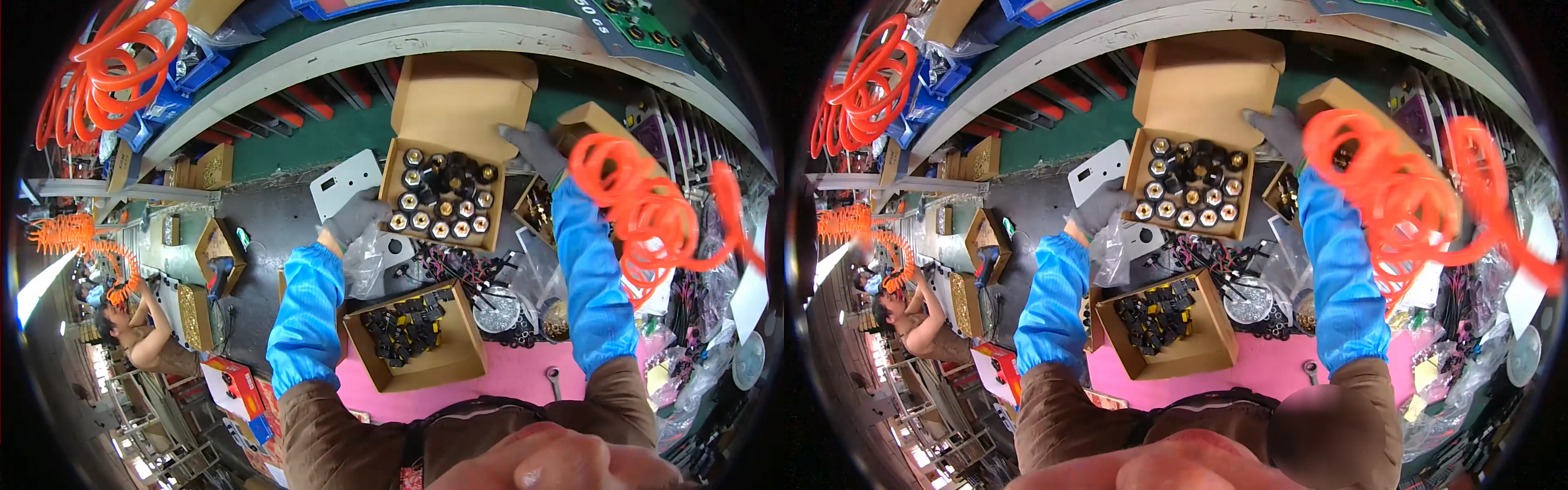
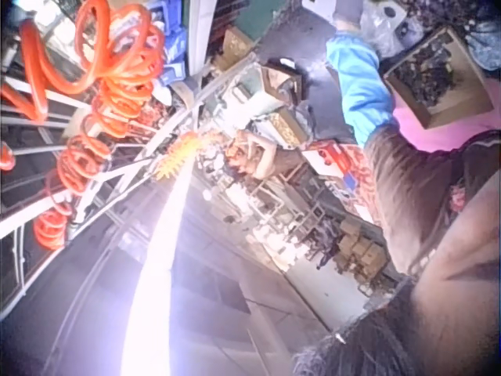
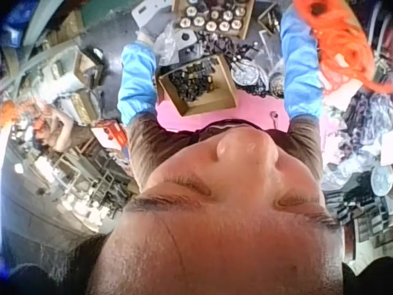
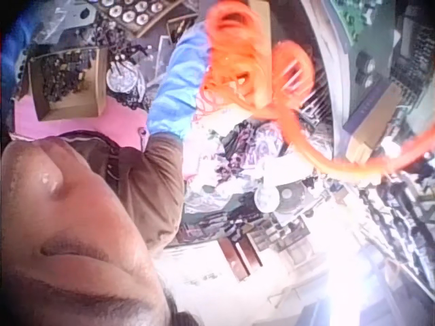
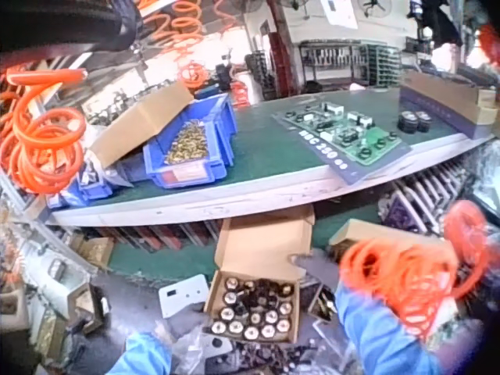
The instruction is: The person sorts various small electronic components and parts from cardboard boxes and plastic bags onto a pink workbench mat. They handle items such as black cylindrical connectors, wire harnesses, and small white plastic pieces, organizing them into piles. The person also moves a red coiled cable and a metal wrench on the table.
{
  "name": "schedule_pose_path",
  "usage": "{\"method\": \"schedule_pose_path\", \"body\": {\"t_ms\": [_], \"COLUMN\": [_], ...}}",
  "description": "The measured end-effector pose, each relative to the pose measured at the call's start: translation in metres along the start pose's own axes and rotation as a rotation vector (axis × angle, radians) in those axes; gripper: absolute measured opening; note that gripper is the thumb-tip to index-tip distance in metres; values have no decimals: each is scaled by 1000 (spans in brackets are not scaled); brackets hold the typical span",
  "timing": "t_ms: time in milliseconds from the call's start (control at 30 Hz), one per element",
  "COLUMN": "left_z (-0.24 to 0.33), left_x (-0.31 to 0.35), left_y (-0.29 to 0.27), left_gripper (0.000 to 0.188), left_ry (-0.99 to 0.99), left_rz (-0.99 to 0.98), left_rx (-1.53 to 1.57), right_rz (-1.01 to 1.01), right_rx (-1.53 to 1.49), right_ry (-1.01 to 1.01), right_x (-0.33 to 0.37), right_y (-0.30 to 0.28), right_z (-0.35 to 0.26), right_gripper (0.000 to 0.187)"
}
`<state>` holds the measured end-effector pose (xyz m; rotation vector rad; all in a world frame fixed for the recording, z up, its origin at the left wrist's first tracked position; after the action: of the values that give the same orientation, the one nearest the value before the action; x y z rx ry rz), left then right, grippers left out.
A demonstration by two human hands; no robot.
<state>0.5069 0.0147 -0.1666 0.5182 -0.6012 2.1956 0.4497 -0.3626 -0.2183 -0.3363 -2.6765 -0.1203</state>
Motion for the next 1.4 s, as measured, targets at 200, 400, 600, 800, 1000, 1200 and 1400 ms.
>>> {"method": "schedule_pose_path", "body": {"t_ms": [200,400,600,800,1000,1200,1400], "left_z": [-9,41,46,71,103,79,124], "left_x": [28,103,136,98,45,-20,-5], "left_y": [4,11,61,174,269,311,289], "left_gripper": [42,30,35,34,28,40,36], "left_ry": [-25,-71,-117,-55,-161,177,-328], "left_rz": [63,112,-117,-286,-672,-655,-875], "left_rx": [179,380,490,316,340,402,1013], "right_rz": [-202,-6,-82,360,690,656,503], "right_rx": [-554,-194,-132,130,99,-202,444], "right_ry": [-209,-334,-311,-325,-176,-140,-381], "right_x": [17,108,207,312,416,411,379], "right_y": [43,50,-20,-105,-163,-219,-240], "right_z": [3,-57,-59,-37,-65,-68,-89], "right_gripper": [40,38,48,30,32,27,18]}}
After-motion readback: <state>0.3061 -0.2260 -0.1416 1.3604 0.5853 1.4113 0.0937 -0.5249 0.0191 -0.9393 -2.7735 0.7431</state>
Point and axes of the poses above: each hand's wrist, its own x-axis away from the middle knuckle, its own y-axis out of the palm, z = x × y, the point moved 2 cm from there along -x, towards the middle knuckle, and after that the axes turned 10 degrees about -x, right-handed, at the moved point
